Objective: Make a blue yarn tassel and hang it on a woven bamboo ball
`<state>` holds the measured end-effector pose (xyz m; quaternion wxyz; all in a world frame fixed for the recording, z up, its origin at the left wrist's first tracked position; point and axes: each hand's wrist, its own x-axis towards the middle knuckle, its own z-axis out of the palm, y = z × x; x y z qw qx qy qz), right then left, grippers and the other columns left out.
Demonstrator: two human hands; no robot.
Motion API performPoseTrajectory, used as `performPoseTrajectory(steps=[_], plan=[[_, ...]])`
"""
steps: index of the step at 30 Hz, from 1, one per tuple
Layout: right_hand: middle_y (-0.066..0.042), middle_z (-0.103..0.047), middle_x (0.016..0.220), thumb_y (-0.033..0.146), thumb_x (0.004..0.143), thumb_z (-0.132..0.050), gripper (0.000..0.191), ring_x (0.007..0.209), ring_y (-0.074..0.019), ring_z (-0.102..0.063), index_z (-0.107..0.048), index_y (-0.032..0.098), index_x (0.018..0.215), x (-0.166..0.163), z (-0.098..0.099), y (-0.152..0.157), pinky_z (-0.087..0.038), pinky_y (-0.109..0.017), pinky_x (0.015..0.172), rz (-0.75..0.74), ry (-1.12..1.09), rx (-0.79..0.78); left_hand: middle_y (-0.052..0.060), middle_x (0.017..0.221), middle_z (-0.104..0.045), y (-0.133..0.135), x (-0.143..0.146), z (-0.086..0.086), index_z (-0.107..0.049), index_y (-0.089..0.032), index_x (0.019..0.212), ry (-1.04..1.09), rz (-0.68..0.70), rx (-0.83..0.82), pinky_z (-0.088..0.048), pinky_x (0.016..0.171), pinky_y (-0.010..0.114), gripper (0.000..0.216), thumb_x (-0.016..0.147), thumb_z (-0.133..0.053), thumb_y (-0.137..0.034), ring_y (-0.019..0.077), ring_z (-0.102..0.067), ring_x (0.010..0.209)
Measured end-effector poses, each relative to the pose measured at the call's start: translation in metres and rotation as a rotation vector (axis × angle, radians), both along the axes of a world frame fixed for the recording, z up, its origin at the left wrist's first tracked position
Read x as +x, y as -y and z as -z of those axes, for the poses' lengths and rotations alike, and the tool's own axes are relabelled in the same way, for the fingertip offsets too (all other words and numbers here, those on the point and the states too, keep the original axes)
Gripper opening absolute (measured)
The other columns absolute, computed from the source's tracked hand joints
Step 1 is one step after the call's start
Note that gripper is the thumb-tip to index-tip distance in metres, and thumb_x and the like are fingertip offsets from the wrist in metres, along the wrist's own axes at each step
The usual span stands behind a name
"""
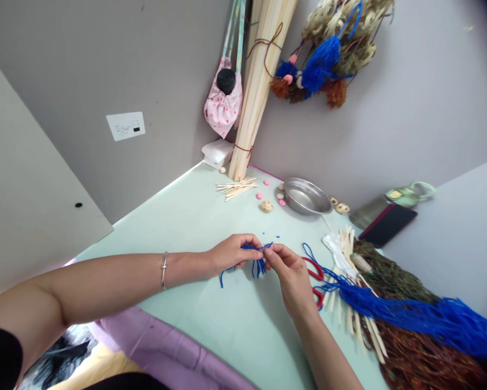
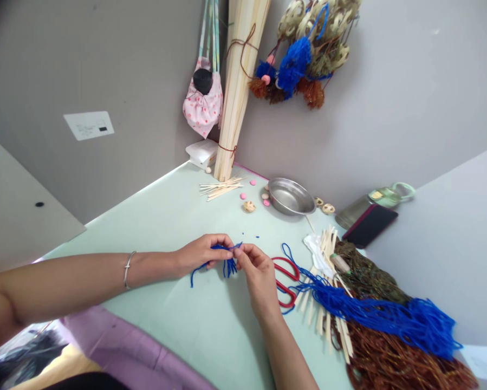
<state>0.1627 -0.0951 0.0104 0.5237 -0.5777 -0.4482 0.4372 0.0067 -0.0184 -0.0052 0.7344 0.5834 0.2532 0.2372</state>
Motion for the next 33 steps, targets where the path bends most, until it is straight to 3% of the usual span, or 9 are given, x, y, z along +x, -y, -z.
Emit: performPoseTrajectory(steps=[5,9,16,24,33], plan=[[0.002,-0.055,0.064,0.045,0.086,-0.063,0.026,0.064,-0.0146,-0.047,-0.06,0.02,0.081,-0.0023,-0.0026,0.001,-0.038,-0.027,0.064,-0.019,0.069,0.017,-0.004,0.064,-0.052,0.0007,0.0001,-0.0011,-0.057,-0.016,0.086,-0.005,-0.019,0.001,-0.025,0.043,0.019,0.025,0.077,-0.065,-0.038,0.0044,-0.038,0.044],[0.002,-0.055,0.062,0.045,0.082,-0.068,0.028,0.061,-0.0143,-0.047,-0.057,0.02,0.075,-0.0046,-0.0063,0.0014,-0.038,-0.027,0.061,-0.042,0.111,0.003,-0.004,0.062,-0.054,0.0011,-0.0001,-0.0017,-0.056,-0.017,0.083,-0.019,-0.014,0.034,-0.026,0.043,0.02,0.026,0.075,-0.066,-0.039,0.0051,-0.037,0.044],[0.002,-0.059,0.065,0.041,0.079,-0.071,0.023,0.063,-0.0141,-0.05,-0.064,0.019,0.079,-0.0008,-0.0038,-0.0009,-0.04,-0.026,0.063,-0.029,0.044,0.015,-0.007,0.048,-0.043,0.0007,0.0,-0.003,-0.055,-0.017,0.08,0.014,-0.053,-0.048,-0.022,0.042,0.019,0.029,0.082,-0.058,-0.045,0.006,-0.034,0.041],[0.001,-0.06,0.065,0.037,0.075,-0.075,0.02,0.061,-0.0143,-0.05,-0.068,0.019,0.082,-0.0022,-0.0046,-0.0011,-0.041,-0.027,0.061,0.009,0.046,0.021,-0.005,0.057,-0.049,-0.0006,0.0002,-0.0001,-0.057,-0.016,0.087,-0.03,-0.05,-0.015,-0.024,0.042,0.019,0.027,0.076,-0.065,-0.039,0.0058,-0.037,0.043],[0.002,-0.058,0.062,0.039,0.075,-0.074,0.022,0.061,-0.0139,-0.049,-0.066,0.019,0.076,-0.0039,-0.0049,-0.0011,-0.039,-0.026,0.059,0.004,0.072,0.016,-0.008,0.047,-0.043,-0.0007,0.0012,0.0004,-0.057,-0.017,0.082,-0.044,-0.06,-0.025,-0.023,0.042,0.02,0.021,0.077,-0.061,-0.038,0.0066,-0.035,0.04]])
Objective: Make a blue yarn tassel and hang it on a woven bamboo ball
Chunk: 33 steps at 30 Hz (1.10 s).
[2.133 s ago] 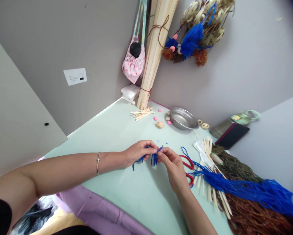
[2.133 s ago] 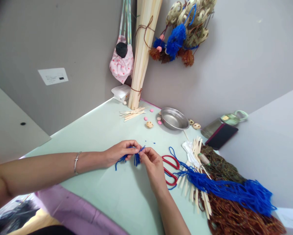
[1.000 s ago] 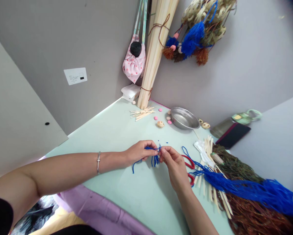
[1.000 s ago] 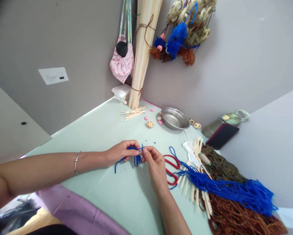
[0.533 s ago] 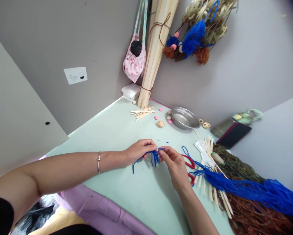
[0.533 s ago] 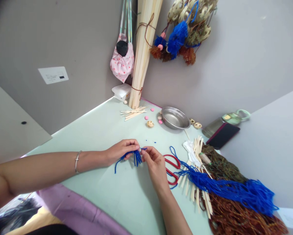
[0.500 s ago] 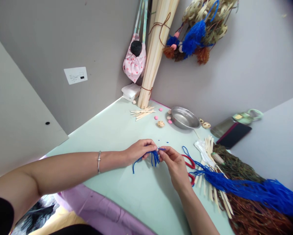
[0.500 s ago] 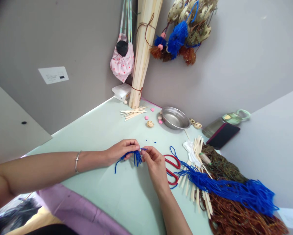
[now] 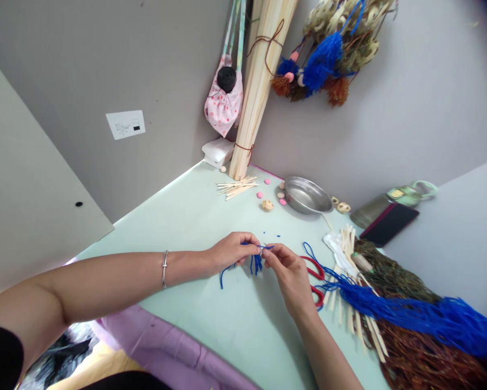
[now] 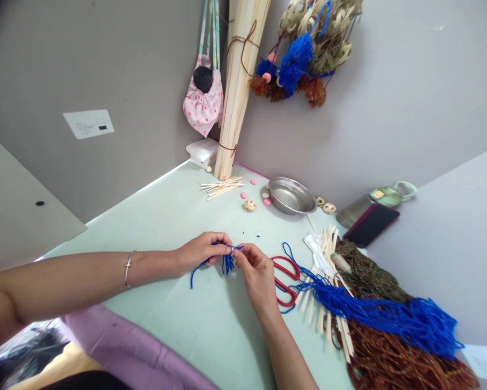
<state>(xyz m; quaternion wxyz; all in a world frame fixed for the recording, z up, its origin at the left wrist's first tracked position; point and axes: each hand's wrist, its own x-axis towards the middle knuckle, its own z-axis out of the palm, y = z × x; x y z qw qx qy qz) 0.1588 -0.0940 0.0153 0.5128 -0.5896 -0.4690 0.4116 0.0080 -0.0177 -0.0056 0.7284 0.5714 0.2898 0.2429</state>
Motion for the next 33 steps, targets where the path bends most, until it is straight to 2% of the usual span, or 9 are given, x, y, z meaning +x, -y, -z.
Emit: performPoseTrajectory(steps=[9,16,18,21,23,25,30,33], plan=[[0.002,-0.058,0.061,0.038,0.076,-0.073,0.02,0.061,-0.0136,-0.048,-0.067,0.018,0.076,0.0,0.0,0.001,-0.039,-0.026,0.059,-0.011,0.005,-0.014,-0.007,0.047,-0.043,0.001,-0.002,-0.004,-0.057,-0.017,0.081,-0.022,-0.002,0.041,-0.023,0.042,0.02,0.02,0.077,-0.062,-0.036,0.0067,-0.035,0.041],[0.001,-0.06,0.064,0.036,0.071,-0.075,0.023,0.06,-0.0129,-0.049,-0.064,0.018,0.077,0.0,0.0,0.0,-0.039,-0.025,0.058,-0.035,-0.042,-0.071,-0.008,0.046,-0.041,0.001,0.001,-0.005,-0.056,-0.016,0.08,0.116,-0.035,-0.153,-0.024,0.043,0.018,0.015,0.077,-0.06,-0.029,0.0055,-0.034,0.042],[0.002,-0.059,0.065,0.035,0.072,-0.075,0.023,0.06,-0.012,-0.047,-0.062,0.017,0.075,0.0,0.001,0.0,-0.038,-0.024,0.058,-0.045,-0.039,-0.074,-0.007,0.053,-0.045,0.0,0.001,-0.006,-0.056,-0.015,0.08,0.193,-0.026,-0.229,-0.025,0.043,0.017,0.015,0.076,-0.062,-0.028,0.0043,-0.034,0.043],[0.002,-0.057,0.064,0.035,0.074,-0.073,0.022,0.059,-0.011,-0.045,-0.06,0.017,0.073,-0.001,0.002,0.0,-0.036,-0.023,0.057,-0.074,-0.039,-0.07,0.0,0.074,-0.059,0.0,0.0,-0.009,-0.055,-0.014,0.083,0.29,0.012,-0.292,-0.025,0.043,0.017,0.018,0.076,-0.065,-0.027,0.0021,-0.034,0.046],[0.003,-0.055,0.064,0.034,0.075,-0.071,0.021,0.06,-0.0109,-0.045,-0.059,0.017,0.072,-0.001,0.003,0.001,-0.035,-0.023,0.057,-0.102,-0.037,-0.068,0.004,0.086,-0.063,0.0,-0.001,-0.011,-0.055,-0.014,0.084,0.327,0.018,-0.277,-0.027,0.045,0.018,0.019,0.076,-0.066,-0.028,0.0017,-0.036,0.048],[0.003,-0.055,0.064,0.033,0.076,-0.071,0.02,0.06,-0.0113,-0.045,-0.058,0.017,0.072,-0.001,0.003,0.0,-0.036,-0.023,0.058,-0.116,-0.034,-0.062,0.004,0.089,-0.064,0.0,-0.001,-0.01,-0.054,-0.015,0.084,0.333,0.01,-0.227,-0.029,0.046,0.019,0.02,0.076,-0.067,-0.028,0.0021,-0.037,0.049],[0.003,-0.057,0.063,0.034,0.079,-0.07,0.018,0.061,-0.0115,-0.046,-0.061,0.018,0.077,0.004,0.005,-0.001,-0.037,-0.023,0.06,-0.01,-0.029,-0.017,-0.005,0.064,-0.054,-0.001,0.0,-0.002,-0.058,-0.016,0.09,0.128,-0.013,-0.035,-0.028,0.045,0.019,0.025,0.076,-0.069,-0.034,0.0041,-0.039,0.046],[0.003,-0.056,0.064,0.035,0.081,-0.07,0.018,0.061,-0.011,-0.046,-0.064,0.018,0.082,0.006,0.007,0.0,-0.036,-0.023,0.061,0.015,-0.062,-0.011,-0.004,0.07,-0.057,-0.001,0.0,0.002,-0.057,-0.017,0.091,0.037,0.054,0.012,-0.028,0.044,0.02,0.027,0.075,-0.068,-0.035,0.0041,-0.04,0.045]])
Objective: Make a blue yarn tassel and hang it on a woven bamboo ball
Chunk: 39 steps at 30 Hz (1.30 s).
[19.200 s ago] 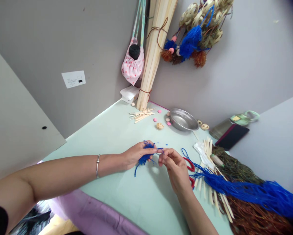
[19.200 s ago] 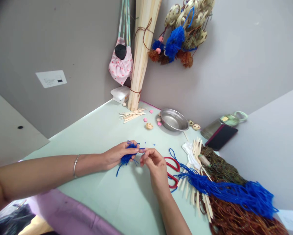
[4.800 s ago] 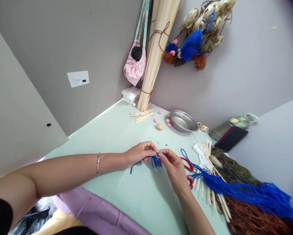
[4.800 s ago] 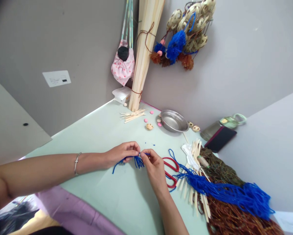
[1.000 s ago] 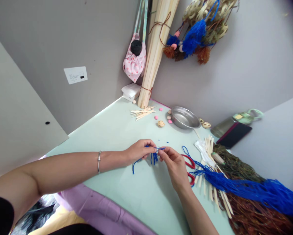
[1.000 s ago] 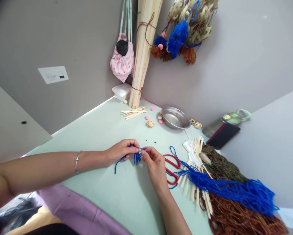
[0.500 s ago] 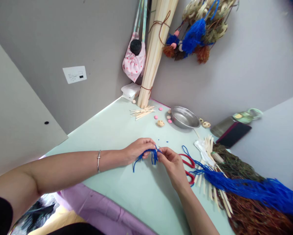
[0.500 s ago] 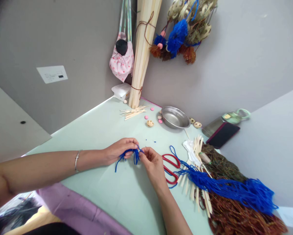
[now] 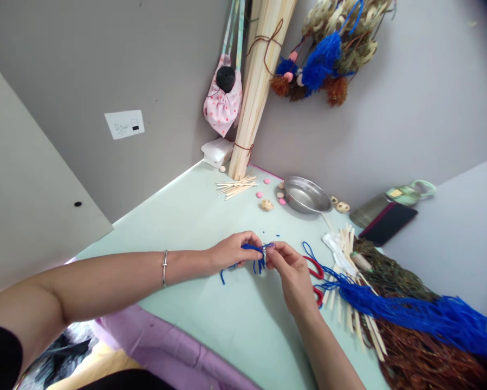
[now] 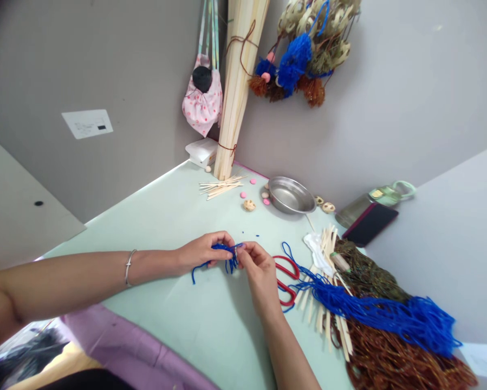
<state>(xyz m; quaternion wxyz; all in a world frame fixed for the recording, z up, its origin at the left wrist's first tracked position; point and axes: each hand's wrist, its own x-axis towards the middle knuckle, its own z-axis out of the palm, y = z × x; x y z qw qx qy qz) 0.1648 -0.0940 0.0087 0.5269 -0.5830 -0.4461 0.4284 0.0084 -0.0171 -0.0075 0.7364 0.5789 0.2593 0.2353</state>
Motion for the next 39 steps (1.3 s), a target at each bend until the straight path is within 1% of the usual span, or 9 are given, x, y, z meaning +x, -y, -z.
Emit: performPoseTrajectory(steps=[2,5,11,16,19,26,29,34,39], plan=[[0.003,-0.055,0.064,0.036,0.083,-0.069,0.017,0.061,-0.0111,-0.045,-0.065,0.019,0.085,0.0005,0.0006,0.0012,-0.036,-0.023,0.062,-0.02,-0.01,0.011,-0.002,0.076,-0.061,0.0008,-0.0002,0.0012,-0.058,-0.016,0.09,-0.006,0.082,0.011,-0.029,0.044,0.021,0.025,0.076,-0.066,-0.036,0.0039,-0.04,0.045],[0.003,-0.053,0.064,0.038,0.088,-0.063,0.02,0.063,-0.0116,-0.045,-0.064,0.019,0.082,0.0005,-0.0006,0.003,-0.036,-0.024,0.063,-0.037,0.035,0.049,-0.003,0.067,-0.057,0.0022,-0.0006,0.0006,-0.059,-0.016,0.086,-0.012,0.13,0.015,-0.028,0.045,0.021,0.023,0.079,-0.063,-0.038,0.0048,-0.038,0.045],[0.002,-0.053,0.066,0.041,0.086,-0.063,0.025,0.064,-0.0125,-0.046,-0.059,0.018,0.078,-0.0027,-0.006,0.0024,-0.036,-0.025,0.061,-0.052,0.172,0.023,-0.008,0.049,-0.042,0.0026,-0.0011,-0.0027,-0.051,-0.018,0.076,0.015,0.02,-0.045,-0.024,0.044,0.02,0.028,0.083,-0.058,-0.044,0.0057,-0.035,0.042],[0.002,-0.055,0.066,0.039,0.082,-0.066,0.023,0.062,-0.0124,-0.046,-0.058,0.018,0.078,-0.0043,-0.0058,0.0009,-0.035,-0.024,0.058,-0.084,0.167,-0.003,-0.007,0.051,-0.043,0.0008,-0.0008,-0.0029,-0.051,-0.018,0.077,0.004,-0.06,-0.009,-0.026,0.046,0.02,0.029,0.082,-0.058,-0.045,0.006,-0.038,0.044],[0.001,-0.058,0.069,0.037,0.084,-0.065,0.02,0.066,-0.0132,-0.049,-0.06,0.018,0.079,-0.0029,-0.0051,0.001,-0.038,-0.025,0.062,-0.05,0.157,0.03,-0.007,0.058,-0.049,0.0002,-0.0004,-0.0046,-0.056,-0.017,0.084,0.03,-0.114,-0.029,-0.028,0.047,0.02,0.022,0.078,-0.064,-0.036,0.0053,-0.039,0.046],[0.003,-0.058,0.068,0.037,0.083,-0.067,0.019,0.065,-0.0134,-0.051,-0.058,0.02,0.085,-0.0028,-0.0044,0.0014,-0.04,-0.025,0.063,-0.044,0.049,0.044,-0.007,0.058,-0.05,0.0002,0.0004,-0.006,-0.059,-0.017,0.088,0.12,-0.076,-0.134,-0.028,0.047,0.019,0.021,0.076,-0.069,-0.032,0.0042,-0.039,0.046],[0.003,-0.055,0.066,0.042,0.09,-0.058,0.023,0.064,-0.0135,-0.047,-0.058,0.02,0.083,-0.0027,-0.0061,0.0019,-0.037,-0.025,0.063,-0.044,0.143,0.034,-0.008,0.057,-0.049,0.0007,-0.0001,-0.0039,-0.059,-0.017,0.088,0.104,-0.074,-0.093,-0.027,0.047,0.02,0.022,0.076,-0.069,-0.033,0.0043,-0.039,0.045],[0.003,-0.049,0.063,0.045,0.09,-0.056,0.036,0.063,-0.0138,-0.043,-0.053,0.019,0.066,-0.002,-0.0067,0.0031,-0.033,-0.026,0.062,-0.153,0.239,-0.003,-0.006,0.059,-0.051,0.0017,-0.0008,-0.0002,-0.058,-0.016,0.087,0.049,-0.022,0.012,-0.027,0.046,0.02,0.025,0.078,-0.067,-0.037,0.005,-0.039,0.046],[0.002,-0.054,0.064,0.043,0.091,-0.056,0.031,0.065,-0.0149,-0.047,-0.058,0.019,0.07,-0.0009,-0.0053,0.0028,-0.036,-0.026,0.064,-0.085,0.237,0.036,-0.006,0.061,-0.052,0.0014,0.0,-0.0013,-0.055,-0.017,0.089,0.086,-0.032,-0.012,-0.028,0.047,0.021,0.027,0.079,-0.065,-0.041,0.0051,-0.04,0.045]])
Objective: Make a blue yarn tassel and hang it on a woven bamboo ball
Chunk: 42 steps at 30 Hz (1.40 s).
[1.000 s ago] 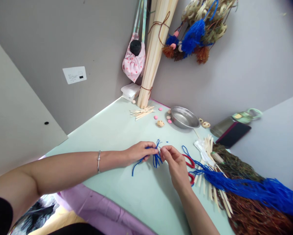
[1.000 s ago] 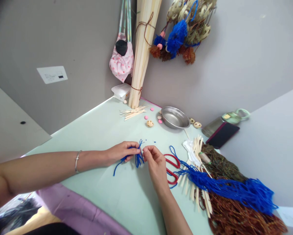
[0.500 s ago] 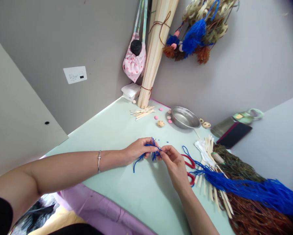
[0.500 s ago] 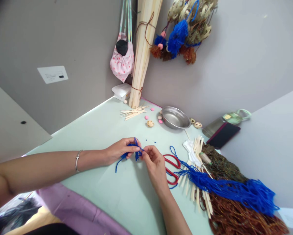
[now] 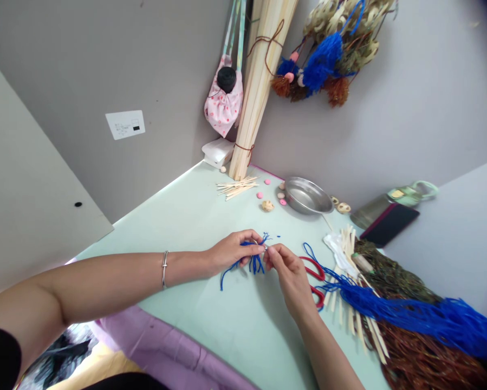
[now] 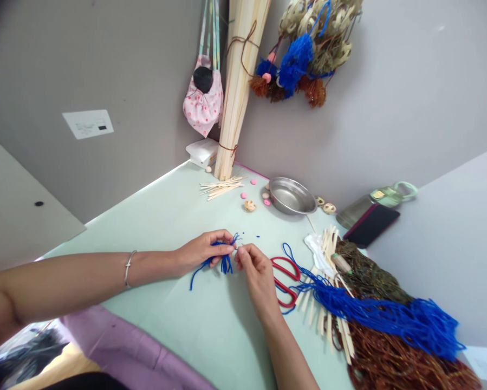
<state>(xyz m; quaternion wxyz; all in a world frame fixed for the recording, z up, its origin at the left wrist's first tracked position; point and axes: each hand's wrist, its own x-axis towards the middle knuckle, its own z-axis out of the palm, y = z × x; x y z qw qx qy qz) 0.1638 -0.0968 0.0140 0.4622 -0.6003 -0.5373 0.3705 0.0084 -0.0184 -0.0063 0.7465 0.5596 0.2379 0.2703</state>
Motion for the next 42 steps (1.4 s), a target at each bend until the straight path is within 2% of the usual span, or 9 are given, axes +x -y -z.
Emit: performPoseTrajectory(steps=[6,13,20,25,27,33,38,42], plan=[[0.002,-0.057,0.067,0.038,0.08,-0.071,0.021,0.064,-0.0133,-0.048,-0.062,0.019,0.079,-0.003,0.0,-0.002,-0.038,-0.025,0.061,0.053,-0.174,-0.017,-0.007,0.053,-0.046,0.0,0.0,-0.001,-0.055,-0.017,0.085,-0.041,-0.029,-0.011,-0.029,0.049,0.02,0.024,0.078,-0.064,-0.039,0.0059,-0.04,0.046],[-0.001,-0.063,0.072,0.039,0.071,-0.078,0.027,0.064,-0.0141,-0.052,-0.064,0.018,0.081,-0.006,0.001,-0.003,-0.041,-0.025,0.06,0.055,-0.228,-0.05,-0.006,0.054,-0.047,0.001,-0.001,-0.002,-0.057,-0.017,0.085,-0.094,-0.013,-0.01,-0.028,0.046,0.02,0.019,0.075,-0.063,-0.032,0.0071,-0.04,0.047],[0.001,-0.058,0.064,0.042,0.072,-0.076,0.03,0.058,-0.0129,-0.048,-0.06,0.018,0.079,-0.006,0.0,-0.002,-0.035,-0.024,0.054,0.024,-0.213,-0.105,-0.007,0.049,-0.045,0.002,0.001,-0.009,-0.053,-0.017,0.079,-0.033,-0.01,-0.197,-0.028,0.049,0.02,0.019,0.075,-0.061,-0.033,0.0064,-0.039,0.045],[0.001,-0.059,0.066,0.044,0.07,-0.077,0.032,0.059,-0.0132,-0.048,-0.06,0.018,0.079,-0.005,0.001,-0.003,-0.036,-0.024,0.055,0.05,-0.227,-0.092,-0.007,0.05,-0.046,0.001,-0.001,-0.006,-0.057,-0.016,0.086,-0.093,0.025,-0.023,-0.027,0.047,0.021,0.028,0.075,-0.066,-0.04,0.0072,-0.039,0.045],[0.001,-0.059,0.066,0.044,0.069,-0.078,0.033,0.058,-0.0131,-0.047,-0.06,0.018,0.079,-0.004,0.003,-0.003,-0.036,-0.024,0.054,0.054,-0.225,-0.091,-0.007,0.05,-0.046,0.0,-0.001,-0.004,-0.058,-0.015,0.086,-0.097,0.032,-0.002,-0.026,0.048,0.021,0.028,0.075,-0.067,-0.04,0.0071,-0.039,0.045],[0.001,-0.054,0.063,0.045,0.075,-0.072,0.031,0.056,-0.0115,-0.041,-0.059,0.017,0.075,-0.001,0.006,-0.004,-0.031,-0.023,0.052,0.019,-0.178,-0.098,-0.007,0.052,-0.044,-0.001,0.0,-0.008,-0.054,-0.016,0.083,0.012,0.016,-0.198,-0.029,0.052,0.02,0.025,0.077,-0.066,-0.037,0.0065,-0.038,0.048],[0.004,-0.048,0.057,0.046,0.073,-0.072,0.033,0.052,-0.0101,-0.035,-0.059,0.017,0.077,0.001,0.008,-0.005,-0.028,-0.022,0.049,0.061,-0.181,-0.103,-0.007,0.06,-0.048,-0.002,0.002,-0.004,-0.055,-0.016,0.086,-0.049,0.034,-0.039,-0.026,0.047,0.021,0.031,0.074,-0.068,-0.042,0.0051,-0.037,0.044],[0.001,-0.053,0.062,0.047,0.072,-0.073,0.034,0.054,-0.0107,-0.039,-0.06,0.016,0.077,0.001,0.011,-0.006,-0.03,-0.023,0.051,0.049,-0.2,-0.075,-0.007,0.055,-0.044,-0.004,0.004,-0.002,-0.054,-0.016,0.082,-0.102,0.043,-0.001,-0.025,0.047,0.022,0.03,0.073,-0.067,-0.042,0.0061,-0.036,0.043]])
